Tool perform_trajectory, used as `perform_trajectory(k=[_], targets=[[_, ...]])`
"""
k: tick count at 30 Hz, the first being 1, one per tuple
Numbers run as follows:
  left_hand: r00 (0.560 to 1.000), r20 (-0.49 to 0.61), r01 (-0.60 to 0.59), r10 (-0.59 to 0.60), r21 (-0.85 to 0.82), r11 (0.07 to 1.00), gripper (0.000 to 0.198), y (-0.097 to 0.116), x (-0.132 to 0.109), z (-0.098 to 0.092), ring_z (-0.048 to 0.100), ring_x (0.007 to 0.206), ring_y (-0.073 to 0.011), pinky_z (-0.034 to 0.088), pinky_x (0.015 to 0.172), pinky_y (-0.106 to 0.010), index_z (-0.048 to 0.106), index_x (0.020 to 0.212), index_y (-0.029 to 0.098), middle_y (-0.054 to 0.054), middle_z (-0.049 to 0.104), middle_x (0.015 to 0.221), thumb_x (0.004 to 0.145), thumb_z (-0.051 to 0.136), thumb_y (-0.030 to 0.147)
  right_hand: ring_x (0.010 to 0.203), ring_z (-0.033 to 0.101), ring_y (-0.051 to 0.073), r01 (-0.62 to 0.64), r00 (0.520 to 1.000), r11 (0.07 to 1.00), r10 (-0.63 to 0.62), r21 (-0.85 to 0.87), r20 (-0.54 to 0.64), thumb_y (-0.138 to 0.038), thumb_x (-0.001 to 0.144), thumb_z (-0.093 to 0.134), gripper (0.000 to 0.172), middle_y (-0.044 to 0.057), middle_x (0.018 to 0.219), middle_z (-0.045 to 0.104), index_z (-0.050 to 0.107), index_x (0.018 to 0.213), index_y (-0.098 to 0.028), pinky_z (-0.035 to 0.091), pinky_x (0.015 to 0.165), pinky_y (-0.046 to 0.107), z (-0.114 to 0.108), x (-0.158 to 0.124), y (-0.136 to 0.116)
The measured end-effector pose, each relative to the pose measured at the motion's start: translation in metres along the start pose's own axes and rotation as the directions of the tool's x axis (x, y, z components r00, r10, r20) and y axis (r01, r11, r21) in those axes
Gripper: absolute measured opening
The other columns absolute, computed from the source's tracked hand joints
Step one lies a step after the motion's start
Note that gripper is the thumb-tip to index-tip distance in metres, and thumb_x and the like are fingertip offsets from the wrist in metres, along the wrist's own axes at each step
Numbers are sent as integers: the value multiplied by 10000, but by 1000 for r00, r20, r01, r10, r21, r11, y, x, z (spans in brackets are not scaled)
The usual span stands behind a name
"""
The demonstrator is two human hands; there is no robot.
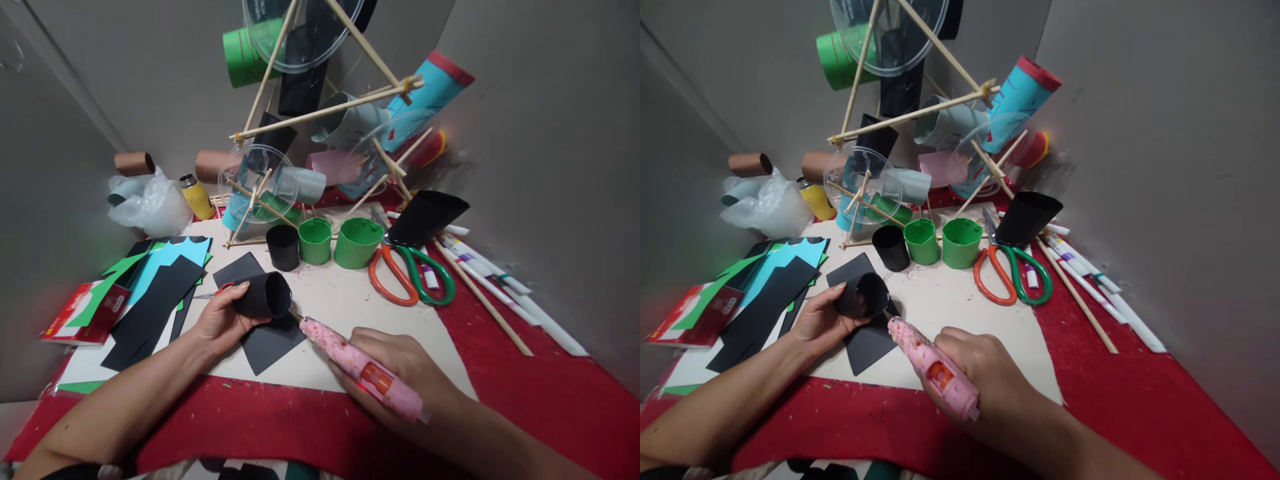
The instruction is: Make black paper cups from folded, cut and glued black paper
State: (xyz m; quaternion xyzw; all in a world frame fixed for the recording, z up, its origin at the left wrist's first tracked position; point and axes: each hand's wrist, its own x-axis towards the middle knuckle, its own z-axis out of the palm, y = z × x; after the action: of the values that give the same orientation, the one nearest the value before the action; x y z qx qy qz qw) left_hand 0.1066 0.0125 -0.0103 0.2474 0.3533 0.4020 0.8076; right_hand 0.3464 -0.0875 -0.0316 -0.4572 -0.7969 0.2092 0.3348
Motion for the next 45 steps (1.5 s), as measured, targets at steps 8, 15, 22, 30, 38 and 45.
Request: perform_trajectory(k=[8,15,22,30,38,45], targets=[[1000,0,-3,3,11,1000,52,-1,1,-3,702,713,-194,612,661,-331,666,800,118,-77,730,768,777,654,163,453,459,94,15,1000,1000,-15,8,-1,-126,807,549,237,-33,561,477,428,621,-209,319,453,217,-1,1,-2],[1000,4,4,-4,3,1000,56,-1,1,-4,695,716,-199,605,664,-340,670,798,120,-78,724,768,780,657,171,469,454,94,42,998,999,-41,-24,40,-130,800,538,210,-35,568,482,432,635,-205,301,464,228,-1,0,1],[1000,-28,12,-12,-5,1000,44,-1,0,0,690,709,-203,606,641,-345,675,782,120,-76,721,759,778,644,151,479,452,97,30,996,999,-27,-36,82,-155,809,535,214,-32,580,483,416,638,-207,284,467,236,1,-1,2],[999,-36,9,-9,-18,1000,16,-1,2,1,697,696,-196,618,649,-352,674,755,121,-70,728,749,753,672,136,473,428,92,61,996,996,-57,-64,69,-165,833,517,229,-33,572,473,418,629,-205,257,462,242,1,-2,1],[999,-43,10,-10,-18,1000,24,-2,0,1,706,708,-201,625,649,-365,688,749,124,-68,742,766,727,693,130,462,419,83,54,997,997,-51,-47,59,-179,836,514,243,-36,564,468,412,617,-201,260,455,236,-1,-1,-1],[999,-25,25,-24,34,999,120,-3,-1,-2,711,714,-209,629,648,-344,719,782,101,-80,754,763,666,738,119,478,428,85,57,998,997,-55,-60,32,-175,814,537,231,-39,566,468,409,624,-201,270,467,231,2,-1,3]])
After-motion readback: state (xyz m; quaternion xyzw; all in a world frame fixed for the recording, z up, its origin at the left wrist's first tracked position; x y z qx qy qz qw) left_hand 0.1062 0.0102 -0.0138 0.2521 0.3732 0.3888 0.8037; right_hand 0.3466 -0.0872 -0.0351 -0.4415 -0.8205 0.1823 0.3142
